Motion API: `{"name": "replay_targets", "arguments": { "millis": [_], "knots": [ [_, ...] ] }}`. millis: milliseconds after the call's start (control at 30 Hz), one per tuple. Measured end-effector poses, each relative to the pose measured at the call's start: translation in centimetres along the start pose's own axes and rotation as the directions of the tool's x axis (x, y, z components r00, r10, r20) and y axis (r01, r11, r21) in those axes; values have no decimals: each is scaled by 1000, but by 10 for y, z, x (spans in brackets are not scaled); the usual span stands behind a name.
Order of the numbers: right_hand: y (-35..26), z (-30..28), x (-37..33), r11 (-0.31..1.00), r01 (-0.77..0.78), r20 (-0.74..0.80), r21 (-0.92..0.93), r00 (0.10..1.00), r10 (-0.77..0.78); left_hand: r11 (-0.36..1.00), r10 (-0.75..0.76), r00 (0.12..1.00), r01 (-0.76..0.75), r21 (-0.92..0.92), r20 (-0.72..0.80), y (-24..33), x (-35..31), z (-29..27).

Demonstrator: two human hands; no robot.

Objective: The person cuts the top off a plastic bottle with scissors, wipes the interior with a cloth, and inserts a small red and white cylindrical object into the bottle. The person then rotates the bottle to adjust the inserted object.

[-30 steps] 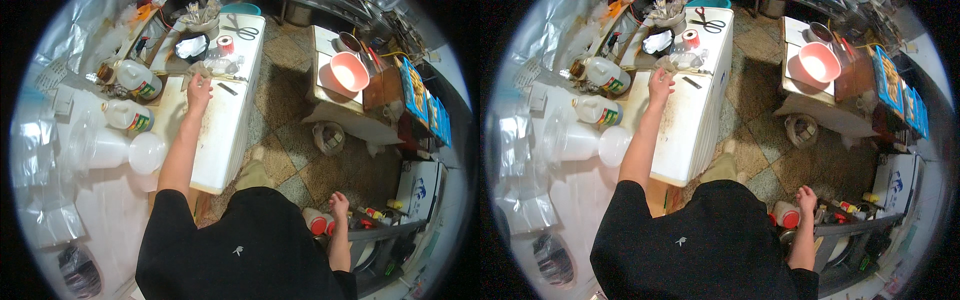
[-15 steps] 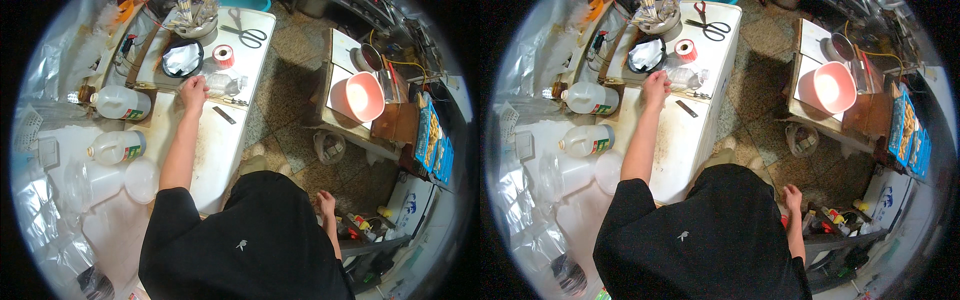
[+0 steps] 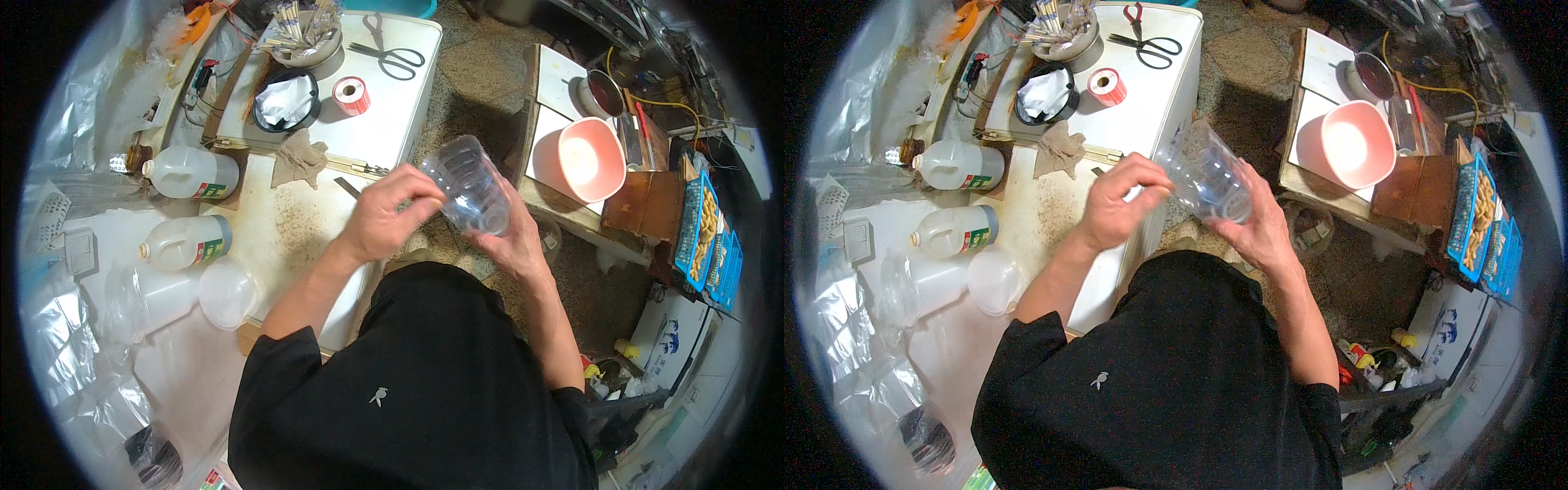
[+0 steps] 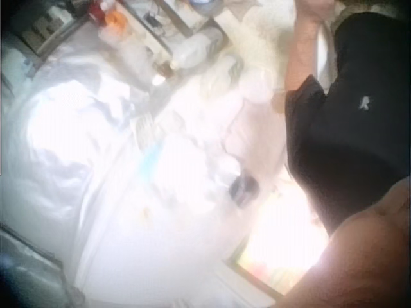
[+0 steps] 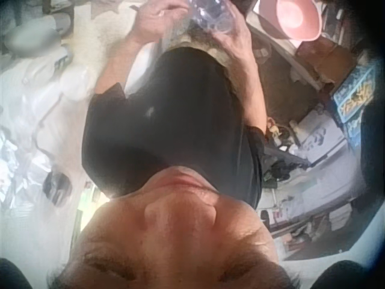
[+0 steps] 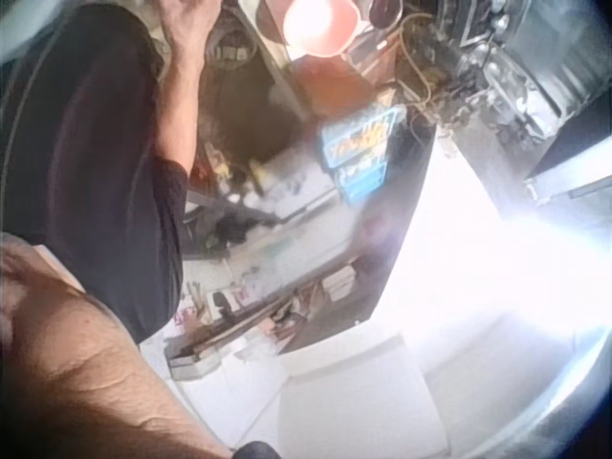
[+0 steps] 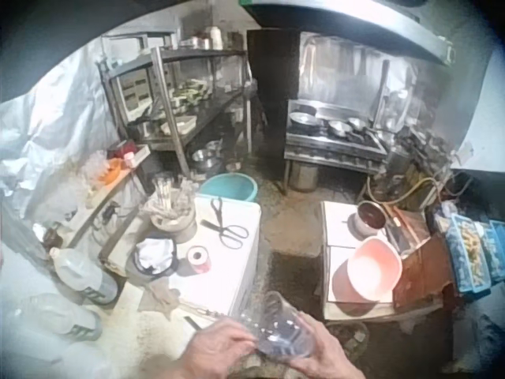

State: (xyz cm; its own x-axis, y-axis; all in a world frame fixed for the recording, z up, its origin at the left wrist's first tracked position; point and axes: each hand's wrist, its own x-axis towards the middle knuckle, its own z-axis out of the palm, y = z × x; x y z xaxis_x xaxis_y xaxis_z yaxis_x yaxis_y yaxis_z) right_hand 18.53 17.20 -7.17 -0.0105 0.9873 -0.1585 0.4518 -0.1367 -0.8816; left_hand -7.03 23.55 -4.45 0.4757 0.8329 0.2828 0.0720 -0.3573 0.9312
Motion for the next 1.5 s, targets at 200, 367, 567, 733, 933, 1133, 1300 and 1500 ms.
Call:
{"name": "replay_targets", "arguments": {
  "millis": [200, 367, 567, 733, 933, 1133, 1300, 1500],
  "knots": [
    [10, -6, -21, 988, 77, -276, 133, 960, -38, 918, 358, 932, -340, 203, -55, 26, 0, 25],
    [-6, -25, -33, 947, 311, -377, 78, 889, -261, 975, 153, 979, -171, -140, -134, 14, -6, 40],
    [10, -14, -47, 937, 333, -482, 104, 841, -246, 969, 142, 986, -120, -218, 88, 38, 11, 84],
    [-2, -8, -55, 947, 269, -457, 174, 874, -164, 931, 163, 984, -128, -341, 75, 39, 19, 105],
    [-12, -6, -67, 965, 145, -302, 220, 950, -74, 897, 133, 985, -71, -436, 113, 40, 26, 109],
    [-9, -10, -68, 969, 133, -329, 206, 943, -59, 878, 54, 994, -3, -479, 93, 51, 29, 113],
    [-5, -8, -66, 981, 164, -516, 99, 852, -90, 887, 2, 1000, 11, -461, 27, 51, 25, 124],
    [-2, -15, -64, 992, 99, -549, 79, 835, -40, 932, -13, 996, -20, -362, -90, 52, 17, 140]
  ]
}}
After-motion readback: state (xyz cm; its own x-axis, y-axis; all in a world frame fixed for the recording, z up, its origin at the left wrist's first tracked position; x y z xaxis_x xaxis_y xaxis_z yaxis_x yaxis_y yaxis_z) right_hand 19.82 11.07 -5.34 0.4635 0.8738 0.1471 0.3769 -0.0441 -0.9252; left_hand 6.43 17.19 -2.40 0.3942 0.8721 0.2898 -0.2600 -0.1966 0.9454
